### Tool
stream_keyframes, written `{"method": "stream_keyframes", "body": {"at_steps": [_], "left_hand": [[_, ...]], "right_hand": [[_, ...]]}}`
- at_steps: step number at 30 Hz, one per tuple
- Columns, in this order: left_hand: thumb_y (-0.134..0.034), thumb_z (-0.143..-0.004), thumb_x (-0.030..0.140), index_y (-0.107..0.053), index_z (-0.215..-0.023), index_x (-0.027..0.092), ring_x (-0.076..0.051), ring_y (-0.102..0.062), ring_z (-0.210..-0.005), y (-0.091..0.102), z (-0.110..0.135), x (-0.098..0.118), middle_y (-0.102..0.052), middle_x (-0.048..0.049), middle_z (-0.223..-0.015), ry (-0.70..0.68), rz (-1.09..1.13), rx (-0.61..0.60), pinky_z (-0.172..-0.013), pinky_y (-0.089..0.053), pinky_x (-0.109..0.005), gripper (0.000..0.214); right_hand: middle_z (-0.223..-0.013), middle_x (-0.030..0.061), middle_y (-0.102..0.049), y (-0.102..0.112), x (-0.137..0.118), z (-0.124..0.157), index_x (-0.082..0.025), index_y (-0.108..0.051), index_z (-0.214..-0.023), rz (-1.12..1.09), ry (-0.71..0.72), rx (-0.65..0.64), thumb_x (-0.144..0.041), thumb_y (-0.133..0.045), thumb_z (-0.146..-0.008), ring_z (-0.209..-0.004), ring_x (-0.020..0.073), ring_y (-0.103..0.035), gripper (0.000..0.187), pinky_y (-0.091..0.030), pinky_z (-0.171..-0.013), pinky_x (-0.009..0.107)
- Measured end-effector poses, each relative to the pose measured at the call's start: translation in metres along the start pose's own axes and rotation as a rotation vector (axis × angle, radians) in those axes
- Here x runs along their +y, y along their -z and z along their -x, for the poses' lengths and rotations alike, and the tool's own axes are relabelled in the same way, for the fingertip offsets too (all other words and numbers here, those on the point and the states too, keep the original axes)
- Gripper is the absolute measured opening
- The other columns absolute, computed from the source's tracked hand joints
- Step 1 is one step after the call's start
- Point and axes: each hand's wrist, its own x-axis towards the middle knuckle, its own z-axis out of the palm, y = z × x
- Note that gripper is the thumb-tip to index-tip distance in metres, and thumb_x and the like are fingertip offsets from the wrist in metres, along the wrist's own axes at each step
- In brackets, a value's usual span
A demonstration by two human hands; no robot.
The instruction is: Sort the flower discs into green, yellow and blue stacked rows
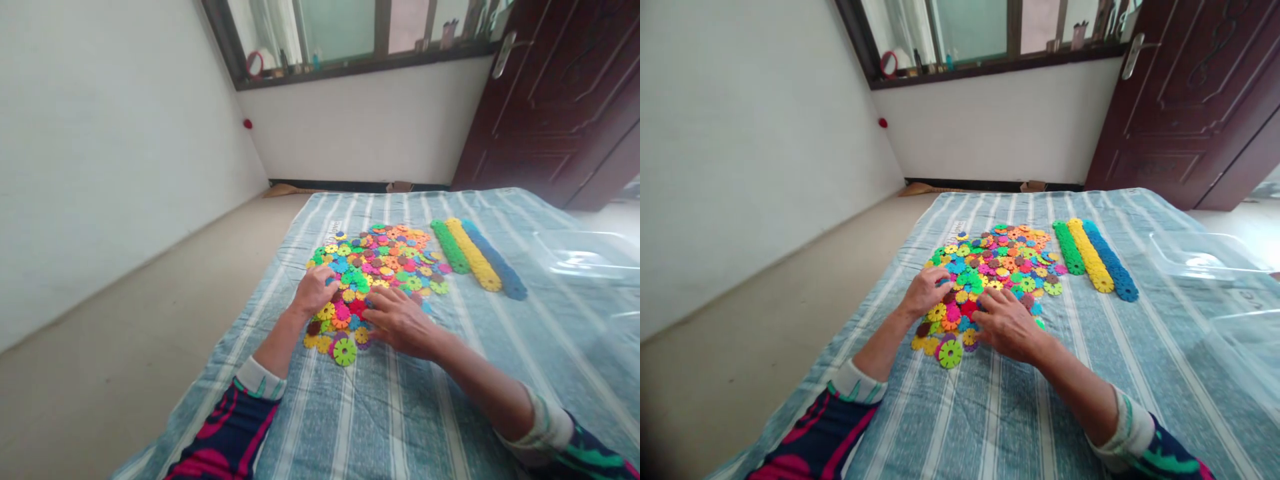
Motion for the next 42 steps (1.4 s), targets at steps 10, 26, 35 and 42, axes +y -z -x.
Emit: {"method": "stream_keyframes", "body": {"at_steps": [10, 26, 35, 42], "left_hand": [[-0.075, -0.076, 0.038, -0.073, -0.102, 0.021, -0.033, -0.052, -0.128, -0.021, 0.007, 0.007, -0.065, -0.0115, -0.126, -0.167, 0.015, -0.041, -0.111, -0.039, -0.054, 0.031], [-0.056, -0.088, 0.022, -0.071, -0.089, 0.020, -0.021, -0.064, -0.112, -0.020, 0.007, -0.006, -0.073, -0.0084, -0.109, 0.061, 0.098, 0.208, -0.105, -0.049, -0.039, 0.015], [-0.056, -0.086, 0.023, -0.069, -0.079, 0.021, -0.020, -0.068, -0.101, -0.015, 0.006, -0.007, -0.075, -0.0049, -0.097, 0.122, 0.121, 0.205, -0.098, -0.052, -0.033, 0.015], [-0.055, -0.085, 0.022, -0.070, -0.080, 0.021, -0.021, -0.068, -0.104, -0.015, 0.006, -0.009, -0.076, -0.0054, -0.095, 0.123, 0.131, 0.218, -0.099, -0.051, -0.033, 0.015]], "right_hand": [[-0.106, 0.0127, -0.065, -0.005, 0.029, 0.018, -0.020, -0.069, -0.094, 0.146, -0.188, 0.124, -0.029, -0.060, -0.092, -0.115, 0.0297, -0.054, 0.013, -0.045, -0.096, 0.046], [-0.121, 0.0091, -0.062, -0.023, -0.038, -0.023, -0.024, -0.065, -0.110, 0.003, 0.103, -0.047, -0.039, -0.058, -0.095, -0.124, 0.0282, -0.048, 0.023, -0.040, -0.102, 0.048], [-0.108, 0.0093, -0.065, -0.014, 0.002, -0.005, -0.021, -0.065, -0.096, 0.138, -0.149, 0.061, -0.029, -0.054, -0.097, -0.112, 0.0257, -0.052, 0.014, -0.038, -0.097, 0.042], [-0.098, 0.0097, -0.066, -0.012, 0.009, -0.004, -0.020, -0.064, -0.090, 0.278, -0.308, 0.081, -0.035, -0.060, -0.093, -0.105, 0.0282, -0.053, 0.016, -0.037, -0.093, 0.043]]}}
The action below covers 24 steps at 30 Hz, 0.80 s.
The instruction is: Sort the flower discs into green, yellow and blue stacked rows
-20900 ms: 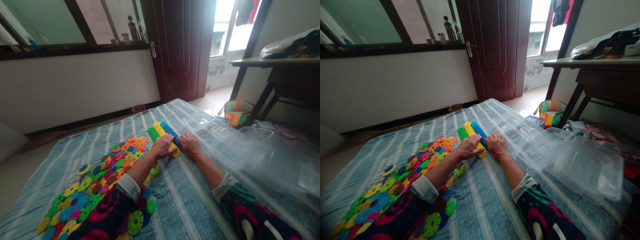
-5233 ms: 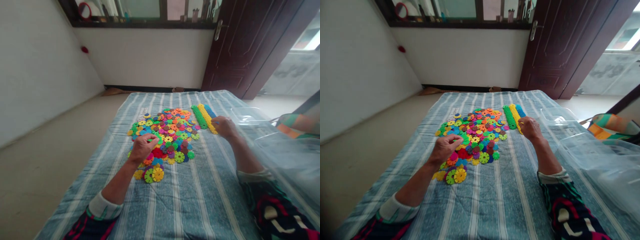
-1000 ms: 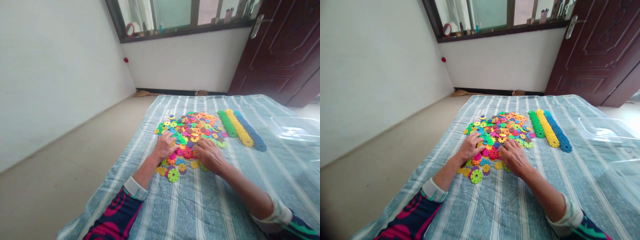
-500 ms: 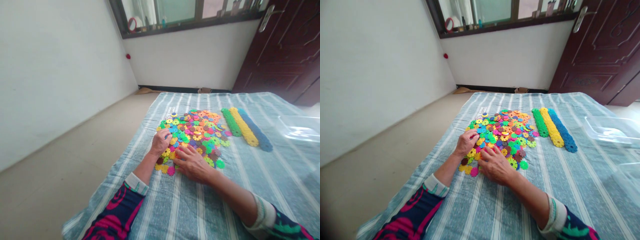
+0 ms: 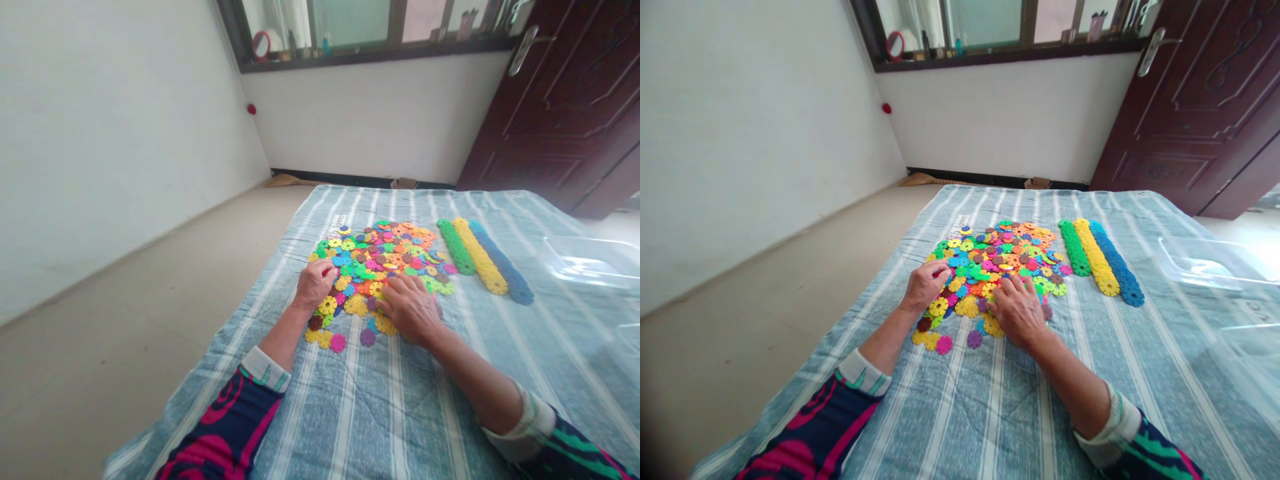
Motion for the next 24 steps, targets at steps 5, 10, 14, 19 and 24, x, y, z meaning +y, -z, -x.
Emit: {"method": "stream_keyframes", "body": {"at_steps": [5, 10, 14, 19, 24], "left_hand": [[-0.055, -0.084, 0.023, -0.069, -0.075, 0.020, -0.022, -0.070, -0.097, -0.003, -0.001, -0.003, -0.076, -0.0057, -0.092, -0.015, 0.008, 0.022, -0.094, -0.053, -0.033, 0.017], [-0.056, -0.083, 0.025, -0.070, -0.074, 0.021, -0.020, -0.070, -0.094, -0.006, -0.002, -0.004, -0.076, -0.0042, -0.093, -0.023, 0.014, 0.041, -0.093, -0.054, -0.031, 0.017], [-0.056, -0.083, 0.027, -0.071, -0.076, 0.021, -0.020, -0.070, -0.098, -0.007, -0.001, -0.004, -0.077, -0.0053, -0.097, -0.027, 0.010, 0.040, -0.096, -0.053, -0.031, 0.017], [-0.055, -0.083, 0.030, -0.072, -0.077, 0.021, -0.022, -0.069, -0.103, -0.005, -0.003, -0.004, -0.077, -0.0073, -0.097, -0.040, 0.005, 0.032, -0.099, -0.052, -0.032, 0.021], [-0.052, -0.083, 0.035, -0.071, -0.075, 0.021, -0.024, -0.070, -0.103, -0.002, -0.007, -0.006, -0.077, -0.0083, -0.096, -0.053, 0.018, 0.032, -0.100, -0.052, -0.036, 0.025]], "right_hand": [[-0.098, 0.0105, -0.065, 0.002, 0.002, 0.000, -0.020, -0.066, -0.086, -0.001, -0.057, 0.026, -0.043, -0.058, -0.094, -0.105, 0.0271, -0.053, 0.026, -0.038, -0.094, 0.041], [-0.107, 0.0112, -0.066, 0.003, 0.002, -0.006, -0.019, -0.068, -0.086, -0.061, -0.096, -0.013, -0.034, -0.055, -0.096, -0.112, 0.0271, -0.052, 0.022, -0.037, -0.098, 0.041], [-0.114, 0.0119, -0.064, 0.002, -0.003, -0.019, -0.020, -0.069, -0.095, -0.104, -0.114, -0.083, -0.028, -0.050, -0.097, -0.118, 0.0277, -0.048, 0.020, -0.037, -0.099, 0.042], [-0.114, 0.0152, -0.062, 0.003, -0.011, -0.032, -0.018, -0.068, -0.096, -0.093, -0.165, -0.198, -0.025, -0.049, -0.094, -0.119, 0.0305, -0.046, 0.020, -0.038, -0.096, 0.045], [-0.107, 0.0116, -0.064, 0.002, -0.007, -0.034, -0.018, -0.068, -0.090, -0.225, -0.175, -0.125, -0.018, -0.054, -0.089, -0.109, 0.0256, -0.051, 0.014, -0.041, -0.092, 0.040]]}}
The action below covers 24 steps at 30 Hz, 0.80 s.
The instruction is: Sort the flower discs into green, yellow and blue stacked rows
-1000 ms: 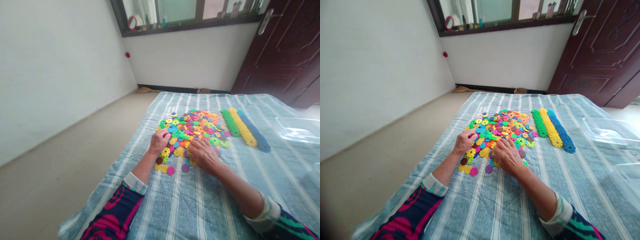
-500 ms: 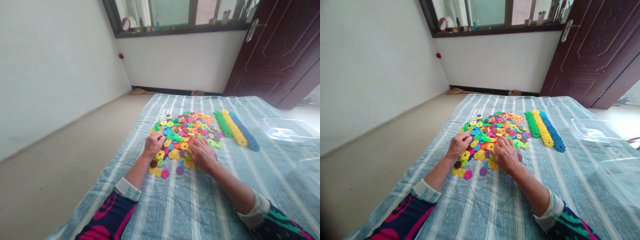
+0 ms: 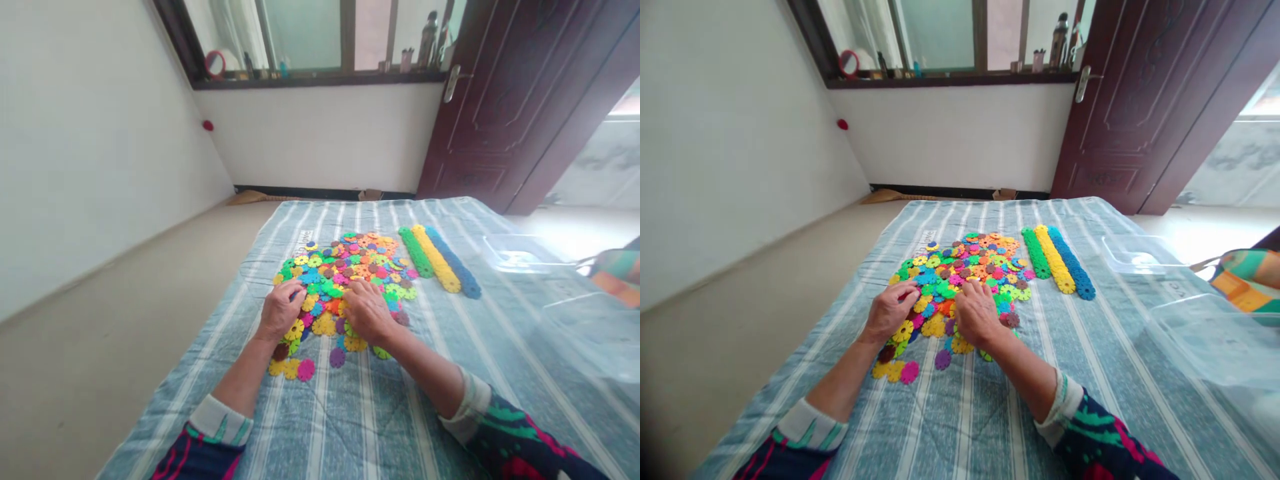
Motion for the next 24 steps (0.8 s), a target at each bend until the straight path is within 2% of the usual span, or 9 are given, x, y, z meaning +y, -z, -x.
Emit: {"method": "stream_keyframes", "body": {"at_steps": [5, 9, 12, 15, 17, 20, 24], "left_hand": [[-0.051, -0.081, 0.042, -0.071, -0.075, 0.021, -0.026, -0.070, -0.102, 0.001, -0.005, -0.006, -0.077, -0.0088, -0.101, 0.009, -0.010, -0.011, -0.099, -0.053, -0.037, 0.030], [-0.051, -0.081, 0.045, -0.071, -0.076, 0.021, -0.027, -0.070, -0.103, 0.002, -0.009, -0.011, -0.077, -0.0099, -0.104, 0.006, -0.013, -0.040, -0.101, -0.052, -0.038, 0.033], [-0.050, -0.081, 0.046, -0.071, -0.075, 0.021, -0.028, -0.071, -0.101, 0.001, -0.010, -0.014, -0.077, -0.0101, -0.101, -0.008, -0.014, -0.029, -0.100, -0.053, -0.040, 0.033], [-0.050, -0.081, 0.046, -0.070, -0.074, 0.022, -0.028, -0.071, -0.101, 0.000, -0.011, -0.016, -0.077, -0.0092, -0.101, -0.023, -0.025, -0.020, -0.099, -0.054, -0.040, 0.032], [-0.051, -0.081, 0.046, -0.070, -0.075, 0.023, -0.028, -0.071, -0.100, 0.000, -0.011, -0.017, -0.077, -0.0081, -0.101, -0.029, -0.033, -0.017, -0.099, -0.054, -0.039, 0.031], [-0.050, -0.080, 0.047, -0.070, -0.077, 0.023, -0.027, -0.071, -0.100, 0.000, -0.013, -0.018, -0.077, -0.0077, -0.101, -0.036, -0.043, -0.018, -0.098, -0.054, -0.040, 0.031], [-0.049, -0.079, 0.048, -0.071, -0.077, 0.022, -0.027, -0.071, -0.100, 0.000, -0.014, -0.018, -0.077, -0.0098, -0.101, -0.029, -0.053, -0.025, -0.098, -0.054, -0.041, 0.034]], "right_hand": [[-0.084, 0.0034, -0.066, 0.005, 0.009, -0.009, -0.018, -0.067, -0.071, -0.415, 0.016, 0.067, -0.008, -0.060, -0.080, -0.085, 0.0157, -0.059, 0.015, -0.045, -0.080, 0.029], [-0.086, 0.0017, -0.069, 0.029, 0.041, -0.015, -0.018, -0.069, -0.073, -0.645, 0.014, 0.113, -0.009, -0.065, -0.077, -0.083, 0.0138, -0.063, 0.011, -0.048, -0.080, 0.028], [-0.086, 0.0029, -0.071, 0.060, 0.089, -0.008, -0.018, -0.071, -0.071, -0.539, -0.053, 0.218, -0.011, -0.065, -0.077, -0.086, 0.0156, -0.065, 0.011, -0.048, -0.084, 0.030], [-0.086, 0.0058, -0.072, 0.090, 0.143, 0.010, -0.018, -0.073, -0.071, -0.259, -0.280, 0.316, -0.012, -0.062, -0.076, -0.085, 0.0183, -0.065, 0.013, -0.048, -0.084, 0.032], [-0.090, 0.0062, -0.073, 0.105, 0.172, 0.024, -0.019, -0.075, -0.074, -0.117, -0.418, 0.314, -0.013, -0.063, -0.076, -0.088, 0.0199, -0.066, 0.013, -0.048, -0.086, 0.032], [-0.091, 0.0060, -0.074, 0.116, 0.197, 0.041, -0.019, -0.077, -0.077, -0.020, -0.500, 0.228, -0.013, -0.063, -0.074, -0.088, 0.0203, -0.067, 0.015, -0.049, -0.084, 0.030], [-0.087, 0.0054, -0.075, 0.115, 0.209, 0.049, -0.019, -0.078, -0.075, -0.029, -0.492, 0.118, -0.012, -0.064, -0.072, -0.085, 0.0194, -0.069, 0.015, -0.050, -0.081, 0.027]]}}
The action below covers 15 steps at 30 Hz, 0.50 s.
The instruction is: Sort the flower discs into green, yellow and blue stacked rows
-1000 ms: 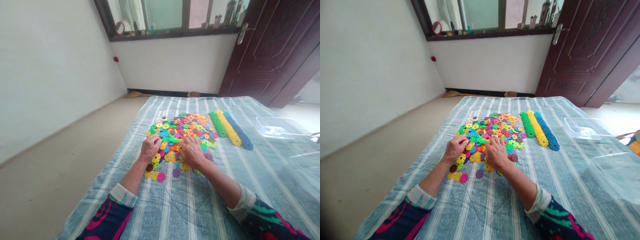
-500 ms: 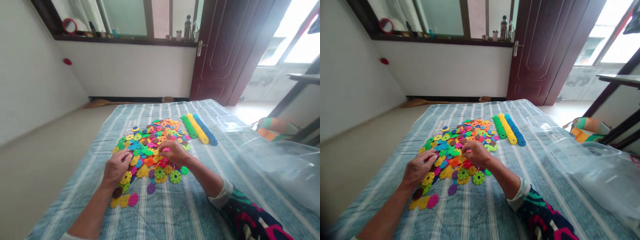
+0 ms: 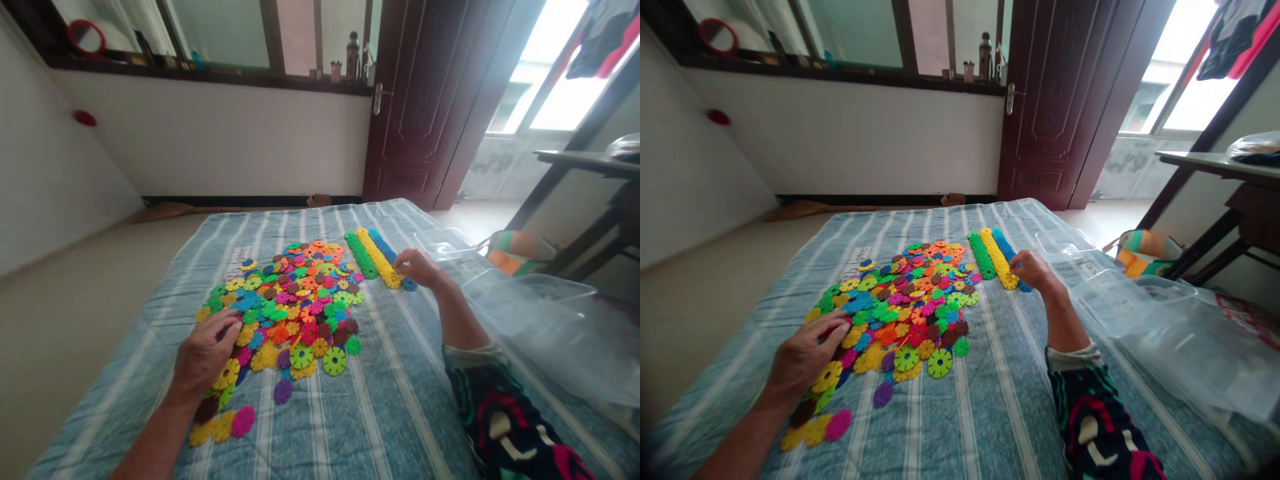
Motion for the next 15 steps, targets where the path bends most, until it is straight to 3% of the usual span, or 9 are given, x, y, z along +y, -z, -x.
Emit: {"method": "stream_keyframes", "body": {"at_steps": [6, 15], "left_hand": [[-0.052, -0.078, 0.048, -0.069, -0.075, 0.027, -0.025, -0.071, -0.100, 0.001, 0.001, 0.002, -0.078, -0.0001, -0.097, 0.017, 0.018, 0.009, -0.098, -0.054, -0.041, 0.027], [-0.053, -0.080, 0.045, -0.068, -0.075, 0.027, -0.027, -0.070, -0.102, 0.003, 0.003, 0.008, -0.077, -0.0047, -0.101, 0.031, 0.040, -0.001, -0.101, -0.053, -0.040, 0.024]], "right_hand": [[-0.080, 0.0073, -0.075, -0.011, -0.001, -0.001, -0.016, -0.077, -0.069, -0.082, 0.047, -0.042, -0.008, -0.065, -0.069, -0.079, 0.0212, -0.070, 0.014, -0.054, -0.078, 0.031], [-0.083, 0.0073, -0.076, -0.012, -0.002, 0.000, -0.016, -0.077, -0.072, -0.073, 0.010, -0.036, -0.008, -0.066, -0.068, -0.081, 0.0221, -0.071, 0.014, -0.054, -0.079, 0.032]]}}
